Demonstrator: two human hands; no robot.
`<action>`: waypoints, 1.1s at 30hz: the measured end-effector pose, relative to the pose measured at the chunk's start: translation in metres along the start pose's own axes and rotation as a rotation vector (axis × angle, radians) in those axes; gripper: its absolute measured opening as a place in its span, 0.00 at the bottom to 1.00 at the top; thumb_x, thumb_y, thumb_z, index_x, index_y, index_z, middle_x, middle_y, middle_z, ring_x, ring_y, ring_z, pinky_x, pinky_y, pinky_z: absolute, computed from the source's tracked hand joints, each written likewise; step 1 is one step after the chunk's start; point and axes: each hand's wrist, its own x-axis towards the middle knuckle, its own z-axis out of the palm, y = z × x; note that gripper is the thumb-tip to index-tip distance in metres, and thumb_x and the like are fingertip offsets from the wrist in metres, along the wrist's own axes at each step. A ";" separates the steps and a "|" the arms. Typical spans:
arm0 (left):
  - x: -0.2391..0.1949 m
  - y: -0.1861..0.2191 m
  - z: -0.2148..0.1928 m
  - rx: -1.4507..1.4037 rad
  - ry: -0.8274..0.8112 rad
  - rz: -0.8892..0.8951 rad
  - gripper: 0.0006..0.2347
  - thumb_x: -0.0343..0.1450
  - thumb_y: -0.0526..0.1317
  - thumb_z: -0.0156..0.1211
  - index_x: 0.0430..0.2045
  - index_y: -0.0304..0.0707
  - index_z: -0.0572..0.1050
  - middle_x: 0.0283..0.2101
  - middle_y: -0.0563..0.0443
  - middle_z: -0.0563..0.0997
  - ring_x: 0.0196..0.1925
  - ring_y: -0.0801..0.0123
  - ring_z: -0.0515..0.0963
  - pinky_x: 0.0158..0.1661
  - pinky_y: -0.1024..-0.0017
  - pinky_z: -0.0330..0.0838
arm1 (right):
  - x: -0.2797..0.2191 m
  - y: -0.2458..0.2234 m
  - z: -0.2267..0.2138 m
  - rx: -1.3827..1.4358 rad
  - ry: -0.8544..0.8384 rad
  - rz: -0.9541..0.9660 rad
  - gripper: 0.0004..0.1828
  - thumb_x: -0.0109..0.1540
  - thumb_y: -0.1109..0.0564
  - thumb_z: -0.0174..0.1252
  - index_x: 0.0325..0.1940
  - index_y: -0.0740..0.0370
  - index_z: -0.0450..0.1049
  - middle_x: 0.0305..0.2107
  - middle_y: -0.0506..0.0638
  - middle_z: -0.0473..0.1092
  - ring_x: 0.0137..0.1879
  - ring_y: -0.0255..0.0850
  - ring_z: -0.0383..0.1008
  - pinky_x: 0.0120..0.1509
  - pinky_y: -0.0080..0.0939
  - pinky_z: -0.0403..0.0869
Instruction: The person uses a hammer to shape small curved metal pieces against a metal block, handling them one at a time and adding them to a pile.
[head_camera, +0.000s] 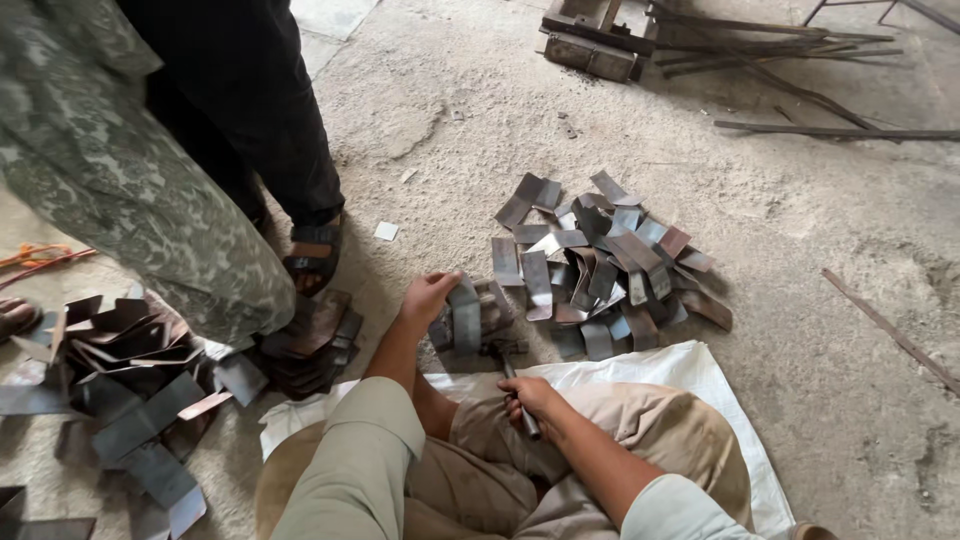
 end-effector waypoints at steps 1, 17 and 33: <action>0.001 -0.002 0.003 0.054 -0.005 0.014 0.16 0.71 0.46 0.64 0.46 0.33 0.82 0.42 0.50 0.86 0.43 0.72 0.81 0.44 0.75 0.74 | 0.001 0.002 -0.004 0.023 0.020 -0.030 0.19 0.66 0.51 0.58 0.26 0.55 0.59 0.14 0.42 0.57 0.17 0.30 0.54 0.19 0.29 0.59; 0.049 -0.060 -0.010 -0.193 0.076 0.065 0.17 0.70 0.33 0.63 0.54 0.28 0.77 0.50 0.45 0.85 0.48 0.70 0.83 0.50 0.74 0.75 | -0.082 -0.017 0.026 -0.247 0.275 -0.773 0.07 0.64 0.55 0.58 0.39 0.58 0.67 0.16 0.44 0.62 0.17 0.32 0.58 0.17 0.35 0.60; 0.052 -0.083 -0.007 -0.212 0.105 -0.004 0.16 0.71 0.34 0.64 0.54 0.26 0.78 0.48 0.42 0.84 0.44 0.68 0.82 0.45 0.72 0.75 | -0.108 -0.040 0.073 -1.200 0.422 -1.764 0.24 0.68 0.58 0.57 0.68 0.66 0.67 0.35 0.63 0.73 0.35 0.51 0.75 0.35 0.40 0.75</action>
